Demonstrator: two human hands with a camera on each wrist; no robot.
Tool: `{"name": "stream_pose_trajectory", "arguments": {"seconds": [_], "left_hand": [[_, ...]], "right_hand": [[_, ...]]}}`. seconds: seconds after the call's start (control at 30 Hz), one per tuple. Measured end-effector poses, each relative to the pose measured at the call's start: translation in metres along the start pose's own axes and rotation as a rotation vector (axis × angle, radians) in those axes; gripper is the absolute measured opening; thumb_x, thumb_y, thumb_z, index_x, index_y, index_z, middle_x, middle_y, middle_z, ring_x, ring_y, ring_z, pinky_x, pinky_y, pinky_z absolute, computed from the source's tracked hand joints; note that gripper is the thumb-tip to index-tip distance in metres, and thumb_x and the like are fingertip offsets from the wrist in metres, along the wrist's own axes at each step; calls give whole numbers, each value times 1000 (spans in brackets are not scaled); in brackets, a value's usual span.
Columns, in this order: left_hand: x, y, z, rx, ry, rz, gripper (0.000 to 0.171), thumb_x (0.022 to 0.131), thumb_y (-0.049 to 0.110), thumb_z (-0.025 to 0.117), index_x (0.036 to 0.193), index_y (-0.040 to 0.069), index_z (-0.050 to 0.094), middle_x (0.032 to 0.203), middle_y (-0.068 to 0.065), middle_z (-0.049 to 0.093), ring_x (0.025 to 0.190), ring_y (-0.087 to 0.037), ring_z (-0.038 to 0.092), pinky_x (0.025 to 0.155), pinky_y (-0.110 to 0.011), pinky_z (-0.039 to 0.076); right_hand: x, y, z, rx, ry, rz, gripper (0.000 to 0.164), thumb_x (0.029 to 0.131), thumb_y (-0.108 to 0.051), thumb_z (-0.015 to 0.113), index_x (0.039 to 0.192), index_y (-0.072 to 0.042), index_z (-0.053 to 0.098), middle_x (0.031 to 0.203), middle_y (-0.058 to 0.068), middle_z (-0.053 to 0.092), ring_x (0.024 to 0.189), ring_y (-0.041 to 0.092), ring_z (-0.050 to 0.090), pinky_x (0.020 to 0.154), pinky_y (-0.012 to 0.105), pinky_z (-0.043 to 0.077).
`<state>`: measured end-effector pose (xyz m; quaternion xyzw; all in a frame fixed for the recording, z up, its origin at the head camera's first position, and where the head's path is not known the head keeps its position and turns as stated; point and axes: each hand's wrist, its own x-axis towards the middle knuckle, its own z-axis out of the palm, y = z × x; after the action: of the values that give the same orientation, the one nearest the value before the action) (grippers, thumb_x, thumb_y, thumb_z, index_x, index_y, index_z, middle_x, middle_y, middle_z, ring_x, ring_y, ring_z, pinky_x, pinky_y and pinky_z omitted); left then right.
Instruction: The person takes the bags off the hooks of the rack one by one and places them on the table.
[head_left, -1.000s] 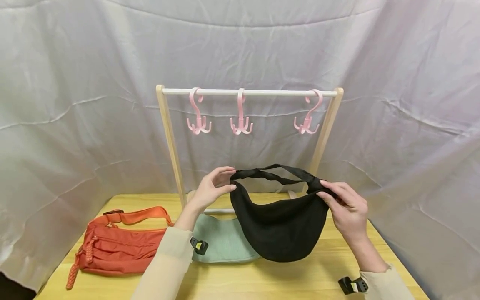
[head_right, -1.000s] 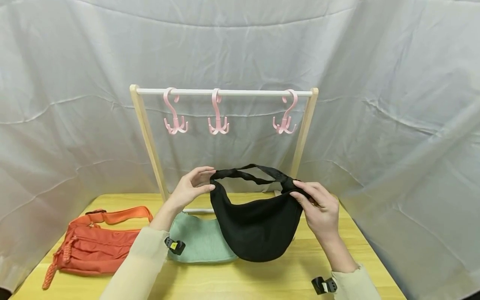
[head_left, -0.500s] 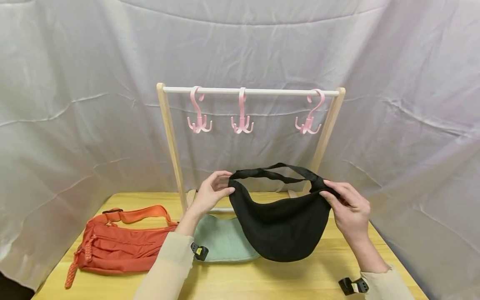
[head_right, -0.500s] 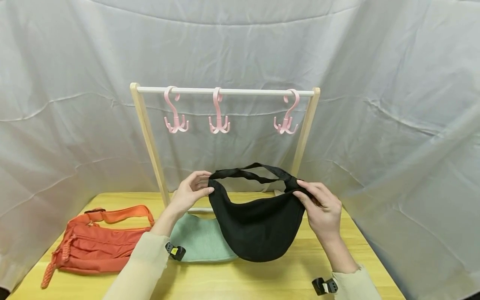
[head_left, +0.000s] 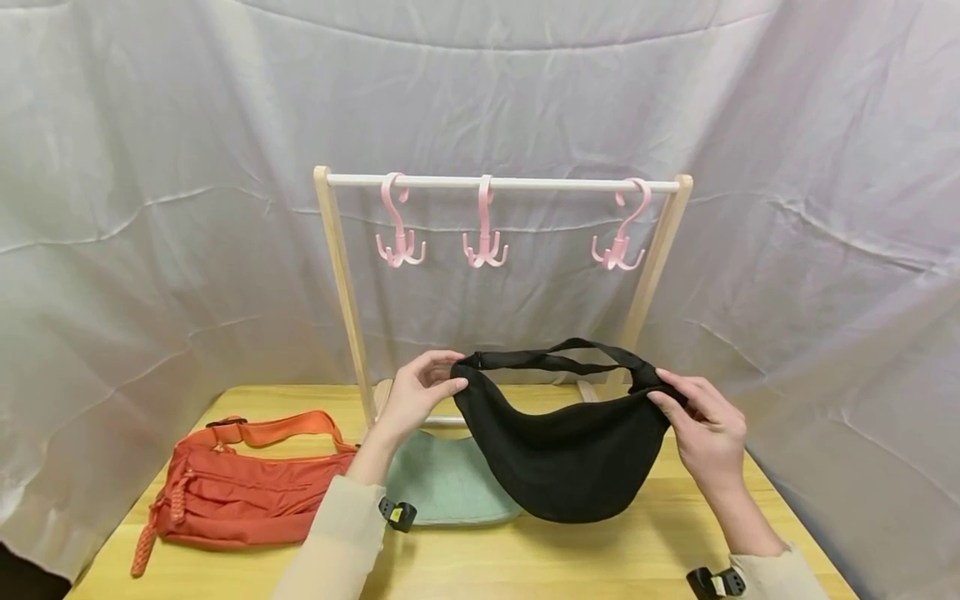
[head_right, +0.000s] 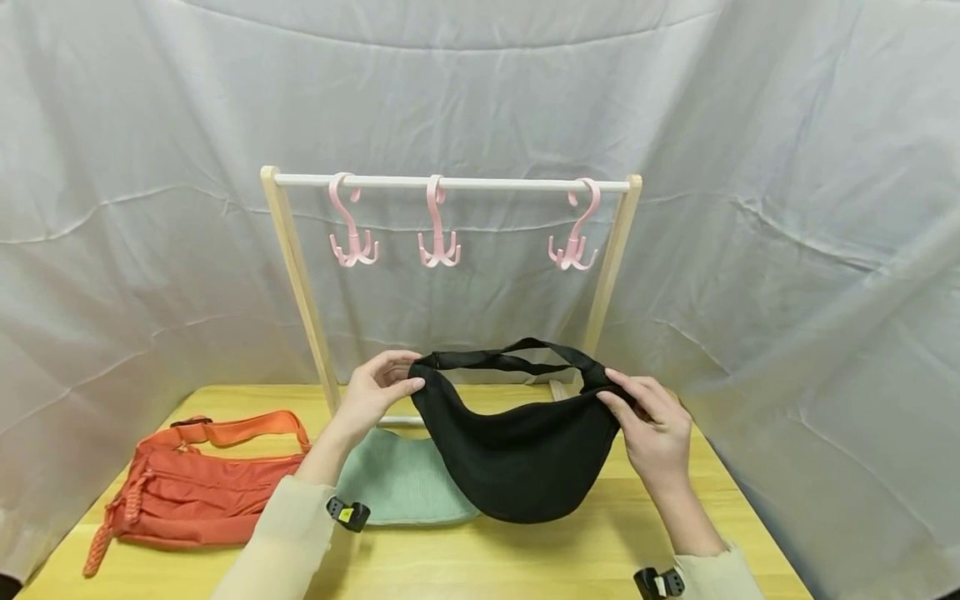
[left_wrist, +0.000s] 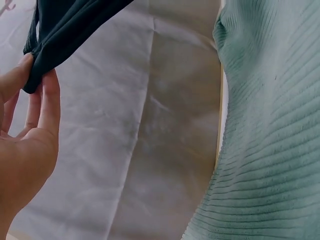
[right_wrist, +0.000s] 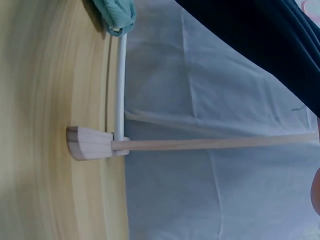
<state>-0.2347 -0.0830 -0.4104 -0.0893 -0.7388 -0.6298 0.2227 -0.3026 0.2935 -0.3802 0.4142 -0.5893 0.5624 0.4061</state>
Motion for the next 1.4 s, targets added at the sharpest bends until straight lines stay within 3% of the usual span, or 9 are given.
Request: {"name": "stream_pose_trajectory", "arguments": {"seconds": [0.47, 0.7, 0.87, 1.1, 1.4], "left_hand": [[-13, 8, 14, -66, 3, 37, 35, 90, -1, 79, 124, 0, 71, 115, -21, 72, 98, -13, 71, 81, -22, 56], [-20, 8, 23, -85, 3, 23, 34, 91, 1, 79, 124, 1, 71, 113, -21, 72, 101, -21, 70, 83, -25, 58], [-23, 7, 32, -116, 3, 6, 33, 91, -1, 78, 123, -1, 71, 113, -22, 71, 97, -17, 71, 79, -27, 60], [-26, 6, 44, -126, -16, -27, 31, 91, 1, 78, 122, 0, 72, 114, -17, 71, 96, -14, 71, 80, -29, 61], [-29, 0, 62, -131, -41, -31, 30, 92, 1, 78, 121, 1, 73, 116, -16, 70, 97, -22, 71, 80, -28, 60]], "right_hand": [[-8, 10, -21, -88, -41, 79, 28, 80, 23, 75, 107, 15, 74, 87, 8, 71, 59, 7, 32, 54, 10, 35], [-13, 12, -31, -157, -62, 112, 32, 79, 25, 74, 108, 12, 76, 85, 5, 69, 58, 6, 32, 54, 11, 33], [-17, 15, -38, -208, -78, 138, 32, 80, 23, 75, 109, 9, 76, 87, 5, 70, 57, 4, 34, 52, 13, 31], [-32, 48, -58, -257, -106, 174, 34, 81, 18, 78, 111, 4, 78, 89, 0, 70, 57, 3, 34, 53, 13, 32], [-39, 52, -77, -294, -141, 282, 37, 81, 18, 78, 114, 1, 79, 88, -8, 68, 59, 3, 35, 53, 16, 31]]}}
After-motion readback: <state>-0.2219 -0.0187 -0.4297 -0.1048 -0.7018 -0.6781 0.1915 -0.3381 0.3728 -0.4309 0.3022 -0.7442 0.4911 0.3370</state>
